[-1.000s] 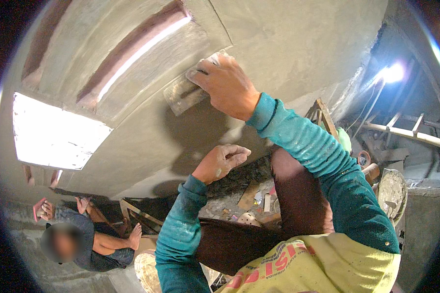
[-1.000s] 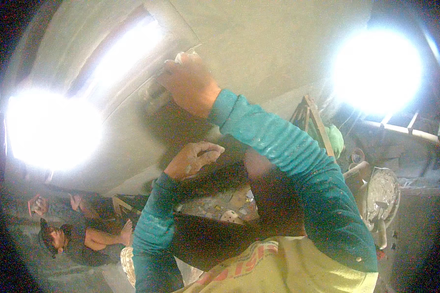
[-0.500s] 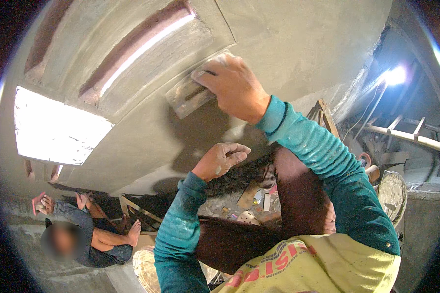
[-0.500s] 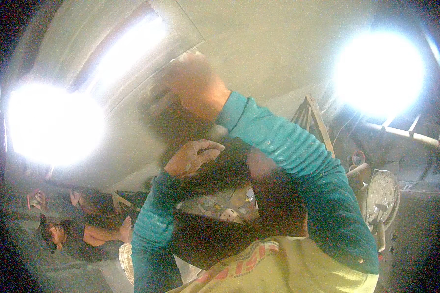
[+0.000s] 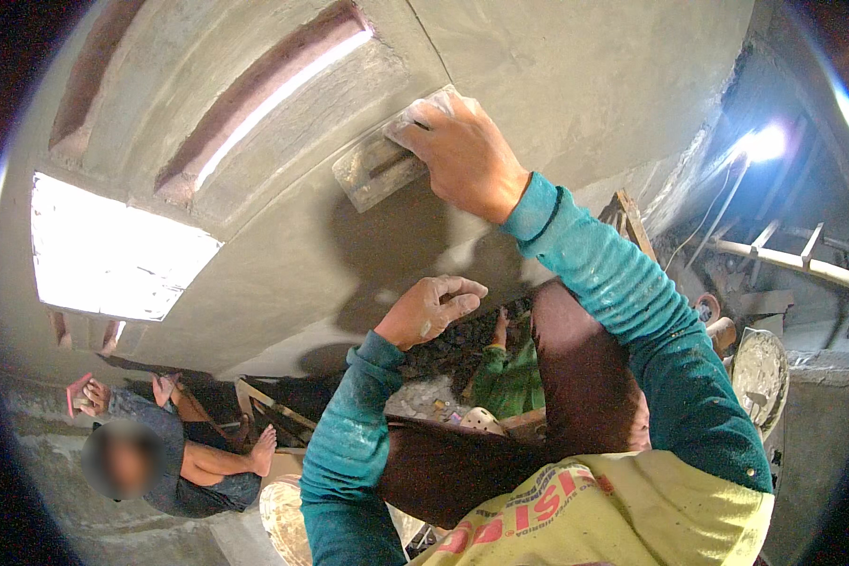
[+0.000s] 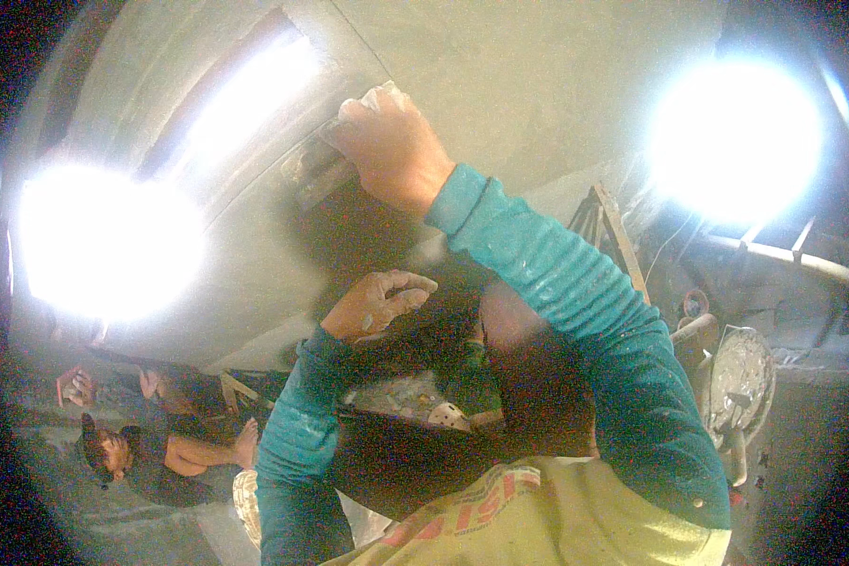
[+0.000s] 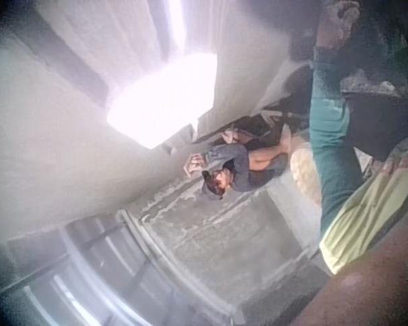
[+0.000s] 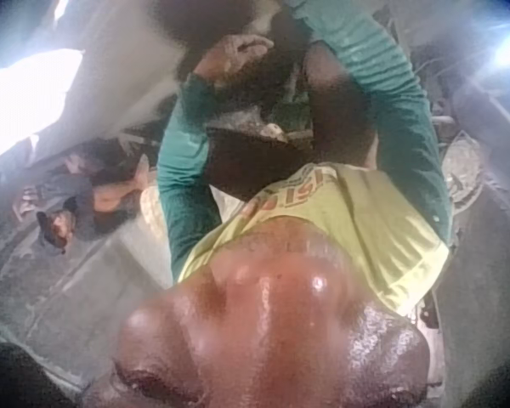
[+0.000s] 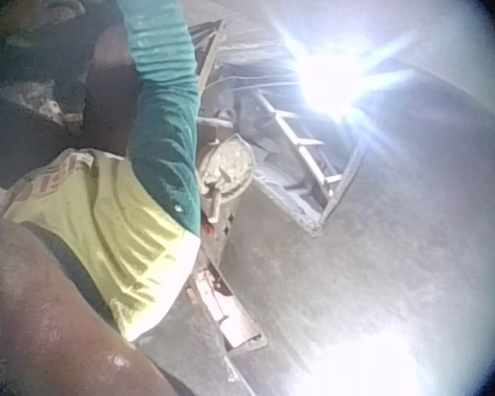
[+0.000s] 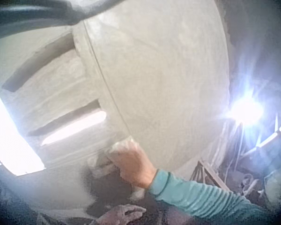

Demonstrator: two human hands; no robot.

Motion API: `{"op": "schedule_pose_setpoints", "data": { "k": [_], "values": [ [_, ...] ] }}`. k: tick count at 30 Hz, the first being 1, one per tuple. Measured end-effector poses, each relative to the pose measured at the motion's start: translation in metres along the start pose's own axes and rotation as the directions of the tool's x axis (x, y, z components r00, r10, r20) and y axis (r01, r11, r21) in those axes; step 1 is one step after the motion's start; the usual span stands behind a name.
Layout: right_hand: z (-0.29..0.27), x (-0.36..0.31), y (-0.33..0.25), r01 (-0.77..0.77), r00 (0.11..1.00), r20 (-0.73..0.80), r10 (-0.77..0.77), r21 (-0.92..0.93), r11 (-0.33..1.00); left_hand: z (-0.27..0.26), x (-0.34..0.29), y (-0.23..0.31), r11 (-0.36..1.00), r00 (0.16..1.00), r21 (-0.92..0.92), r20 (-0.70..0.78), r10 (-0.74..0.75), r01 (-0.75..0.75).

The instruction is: The person uses a trowel to apply and smooth plaster on a ceiling. They repeatedly scoop plaster from a bucket and spread it evenly across the surface.

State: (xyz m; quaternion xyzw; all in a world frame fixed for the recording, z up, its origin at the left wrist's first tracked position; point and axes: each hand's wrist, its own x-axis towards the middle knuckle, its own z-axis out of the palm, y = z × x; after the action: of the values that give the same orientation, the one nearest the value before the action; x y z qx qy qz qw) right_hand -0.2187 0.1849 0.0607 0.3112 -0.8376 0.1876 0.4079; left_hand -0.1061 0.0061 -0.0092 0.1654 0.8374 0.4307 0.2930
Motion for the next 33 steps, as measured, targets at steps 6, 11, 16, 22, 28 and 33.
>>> {"op": "schedule_pose_setpoints", "data": {
  "k": [6,11,16,22,28,33],
  "values": [
    [0.007,0.008,-0.004,-0.016,0.983,0.183,0.009,0.034,0.999,-0.001,0.000,-0.003,1.000,1.000,0.000,0.002,0.027,-0.027],
    [0.020,0.014,-0.035,0.153,0.985,0.034,-0.170,0.286,0.946,0.000,0.004,-0.005,0.999,0.999,-0.030,0.016,0.028,-0.028],
    [-0.016,0.010,-0.012,0.177,0.973,-0.217,-0.074,0.506,0.844,-0.004,-0.013,-0.005,0.997,0.997,-0.038,-0.049,0.059,-0.061],
    [-0.056,-0.021,0.084,-0.264,0.900,0.152,0.409,0.936,0.233,-0.001,0.005,-0.020,0.994,0.994,-0.038,0.030,0.101,-0.100],
    [-0.053,-0.024,0.107,-0.274,0.889,0.203,0.410,0.954,0.124,0.000,0.006,-0.012,0.975,0.982,0.114,0.026,0.187,-0.189],
    [-0.050,-0.023,0.112,-0.305,0.907,0.214,0.361,0.928,0.216,0.002,0.006,-0.022,0.978,0.981,0.086,-0.021,0.192,-0.189]
  ]
}}
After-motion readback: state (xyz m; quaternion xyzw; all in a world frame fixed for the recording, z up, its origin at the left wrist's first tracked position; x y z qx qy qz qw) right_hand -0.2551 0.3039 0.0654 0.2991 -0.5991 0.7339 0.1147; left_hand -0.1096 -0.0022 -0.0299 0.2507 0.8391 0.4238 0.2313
